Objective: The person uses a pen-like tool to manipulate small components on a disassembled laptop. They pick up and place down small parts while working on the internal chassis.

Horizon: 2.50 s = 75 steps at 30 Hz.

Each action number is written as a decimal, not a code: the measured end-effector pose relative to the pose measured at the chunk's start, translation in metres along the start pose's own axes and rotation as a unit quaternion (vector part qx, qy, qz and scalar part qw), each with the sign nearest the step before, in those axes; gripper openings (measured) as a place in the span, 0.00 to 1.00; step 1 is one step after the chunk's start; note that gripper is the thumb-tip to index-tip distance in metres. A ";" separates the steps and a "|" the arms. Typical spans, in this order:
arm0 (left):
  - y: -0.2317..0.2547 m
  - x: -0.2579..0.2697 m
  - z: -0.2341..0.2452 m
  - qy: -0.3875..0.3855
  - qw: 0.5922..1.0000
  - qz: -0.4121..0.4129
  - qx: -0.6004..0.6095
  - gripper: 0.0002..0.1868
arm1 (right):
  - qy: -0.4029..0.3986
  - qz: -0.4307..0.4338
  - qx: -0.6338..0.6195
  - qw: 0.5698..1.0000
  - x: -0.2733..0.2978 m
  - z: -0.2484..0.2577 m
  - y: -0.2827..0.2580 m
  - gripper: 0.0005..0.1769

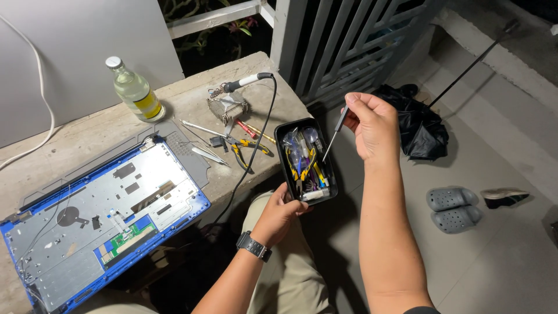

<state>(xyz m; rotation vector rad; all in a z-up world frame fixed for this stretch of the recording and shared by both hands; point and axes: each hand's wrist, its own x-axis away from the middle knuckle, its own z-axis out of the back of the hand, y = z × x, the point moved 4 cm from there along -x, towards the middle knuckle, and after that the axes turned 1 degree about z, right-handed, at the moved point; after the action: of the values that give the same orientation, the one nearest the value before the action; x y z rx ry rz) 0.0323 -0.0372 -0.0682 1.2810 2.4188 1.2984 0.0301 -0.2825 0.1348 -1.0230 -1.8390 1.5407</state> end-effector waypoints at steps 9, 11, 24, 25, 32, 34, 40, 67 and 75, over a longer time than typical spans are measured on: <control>-0.003 -0.002 0.000 0.022 1.000 0.004 -0.005 0.28 | -0.032 -0.001 -0.021 0.999 0.024 0.017 -0.008 0.11; 0.010 0.004 -0.011 0.029 1.000 -0.001 0.001 0.28 | -0.037 -0.007 -0.005 0.999 0.042 0.030 0.001 0.10; 0.044 -0.082 -0.032 0.056 0.998 -0.023 0.026 0.21 | -0.018 0.066 0.514 0.855 0.031 0.042 0.088 0.20; 0.046 -0.089 -0.032 0.056 0.998 -0.029 0.025 0.21 | -0.019 0.071 0.511 0.856 0.022 0.033 0.089 0.20; 0.097 -0.049 -0.058 0.079 0.995 -0.040 -0.051 0.57 | 0.000 0.169 0.493 0.853 -0.043 -0.028 0.113 0.14; 0.097 -0.035 -0.052 0.077 0.994 -0.028 -0.079 0.62 | 0.005 0.172 0.491 0.854 -0.056 -0.041 0.129 0.13; 0.083 -0.021 -0.037 0.061 0.990 -0.009 -0.124 0.58 | -0.001 0.100 0.505 0.857 -0.073 -0.052 0.141 0.12; 0.285 0.336 0.291 0.304 0.880 -0.230 -0.285 0.12 | -0.543 0.057 -0.028 0.837 0.348 -0.378 0.052 0.16; 0.361 0.321 0.457 0.658 0.574 -0.179 -0.453 0.06 | -0.538 0.047 -0.002 0.842 0.344 -0.414 0.095 0.16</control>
<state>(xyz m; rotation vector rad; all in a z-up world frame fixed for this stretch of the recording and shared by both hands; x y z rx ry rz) 0.2593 0.5841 -0.0041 -0.7648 1.3866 3.2280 0.1793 0.2423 0.1052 -0.1590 -2.4672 2.4575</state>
